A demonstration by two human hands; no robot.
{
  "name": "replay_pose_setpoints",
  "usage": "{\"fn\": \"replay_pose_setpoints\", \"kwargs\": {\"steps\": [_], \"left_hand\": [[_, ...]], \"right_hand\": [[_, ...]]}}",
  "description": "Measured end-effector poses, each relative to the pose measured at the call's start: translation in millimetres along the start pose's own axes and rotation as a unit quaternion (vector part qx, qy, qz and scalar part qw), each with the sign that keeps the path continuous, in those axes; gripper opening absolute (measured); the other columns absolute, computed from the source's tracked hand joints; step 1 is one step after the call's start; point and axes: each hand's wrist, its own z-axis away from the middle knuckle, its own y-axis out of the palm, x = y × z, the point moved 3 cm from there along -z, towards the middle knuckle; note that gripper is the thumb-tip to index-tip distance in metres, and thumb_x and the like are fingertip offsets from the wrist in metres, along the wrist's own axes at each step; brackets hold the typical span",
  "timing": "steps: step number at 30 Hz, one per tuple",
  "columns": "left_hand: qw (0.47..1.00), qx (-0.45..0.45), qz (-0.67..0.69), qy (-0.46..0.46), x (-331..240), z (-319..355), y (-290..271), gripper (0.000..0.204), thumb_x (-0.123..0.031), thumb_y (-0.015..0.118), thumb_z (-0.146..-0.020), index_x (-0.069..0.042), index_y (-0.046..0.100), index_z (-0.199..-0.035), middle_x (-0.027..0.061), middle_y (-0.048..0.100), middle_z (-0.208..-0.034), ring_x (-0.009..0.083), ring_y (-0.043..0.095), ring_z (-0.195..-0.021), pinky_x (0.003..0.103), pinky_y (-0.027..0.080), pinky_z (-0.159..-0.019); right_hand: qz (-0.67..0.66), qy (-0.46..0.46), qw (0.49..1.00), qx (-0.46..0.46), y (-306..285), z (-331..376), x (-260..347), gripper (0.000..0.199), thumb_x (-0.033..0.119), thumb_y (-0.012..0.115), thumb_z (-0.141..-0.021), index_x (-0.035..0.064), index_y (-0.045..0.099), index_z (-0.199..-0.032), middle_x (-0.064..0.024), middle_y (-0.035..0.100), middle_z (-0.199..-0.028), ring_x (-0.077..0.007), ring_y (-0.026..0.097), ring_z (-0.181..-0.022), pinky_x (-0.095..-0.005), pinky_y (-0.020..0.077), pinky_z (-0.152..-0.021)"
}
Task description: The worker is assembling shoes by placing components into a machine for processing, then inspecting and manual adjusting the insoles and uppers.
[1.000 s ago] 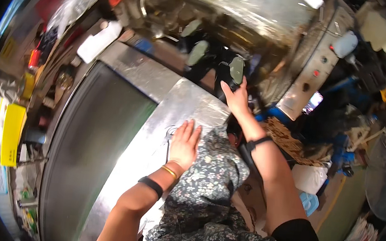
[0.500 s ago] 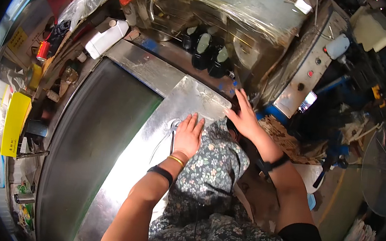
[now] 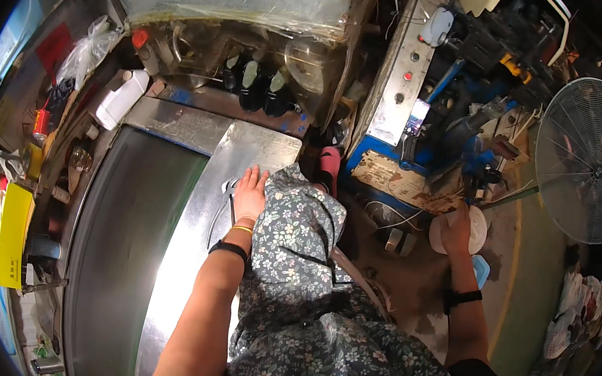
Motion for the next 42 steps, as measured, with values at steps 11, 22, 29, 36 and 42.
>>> {"fn": "replay_pose_setpoints", "kwargs": {"steps": [11, 22, 29, 36, 42], "left_hand": [[1.0, 0.001, 0.011, -0.001, -0.2, 0.9, -0.5, 0.047, -0.012, 0.048, -0.088, -0.019, 0.057, -0.133, 0.008, 0.049, -0.146, 0.0287, 0.044, -0.135, 0.043, 0.033, -0.11], [1.0, -0.008, -0.021, 0.013, 21.8, 5.7, 7.9, 0.045, -0.009, 0.047, -0.089, -0.017, 0.058, -0.132, 0.0075, 0.049, -0.145, 0.0284, 0.046, -0.133, 0.044, 0.039, -0.105], [1.0, 0.005, -0.019, 0.01, 26.3, 5.9, 10.8, 0.05, -0.005, 0.046, -0.088, -0.018, 0.055, -0.136, 0.005, 0.045, -0.149, 0.0275, 0.042, -0.136, 0.044, 0.037, -0.106], [1.0, 0.017, -0.014, 0.003, 21.1, 5.8, 8.6, 0.05, -0.008, 0.046, -0.089, -0.018, 0.054, -0.137, 0.0056, 0.045, -0.149, 0.0271, 0.041, -0.138, 0.044, 0.036, -0.108], [1.0, 0.003, -0.02, 0.007, 27.1, 8.7, 5.5, 0.049, -0.01, 0.046, -0.089, -0.018, 0.055, -0.137, 0.0059, 0.046, -0.148, 0.0271, 0.042, -0.137, 0.044, 0.036, -0.107]], "right_hand": [[-0.009, 0.24, 0.969, 0.064, 45.0, -49.6, -101.9, 0.049, 0.032, 0.076, -0.082, -0.0077, 0.056, -0.102, -0.0227, 0.062, -0.087, -0.0333, 0.063, -0.074, -0.0466, 0.051, -0.064], [-0.314, 0.416, 0.85, 0.066, 43.3, -61.1, -78.5, 0.035, 0.023, 0.073, -0.085, 0.0038, 0.053, -0.064, -0.0056, 0.05, -0.054, -0.0176, 0.049, -0.042, -0.035, 0.0406, -0.038], [-0.267, 0.37, 0.889, 0.026, 46.2, -57.7, -77.6, 0.032, 0.029, 0.07, -0.085, -0.0024, 0.066, -0.091, -0.0117, 0.061, -0.062, -0.0223, 0.06, -0.05, -0.0379, 0.0476, -0.046], [-0.2, 0.34, 0.919, -0.011, 45.2, -55.1, -81.8, 0.031, 0.028, 0.068, -0.084, -0.0024, 0.067, -0.093, -0.0157, 0.065, -0.069, -0.0262, 0.065, -0.057, -0.0396, 0.0495, -0.053], [-0.226, 0.366, 0.902, 0.025, 35.6, -57.8, -56.2, 0.033, 0.03, 0.066, -0.086, -0.0028, 0.066, -0.09, -0.0189, 0.066, -0.074, -0.0297, 0.067, -0.068, -0.0427, 0.0503, -0.062]]}}
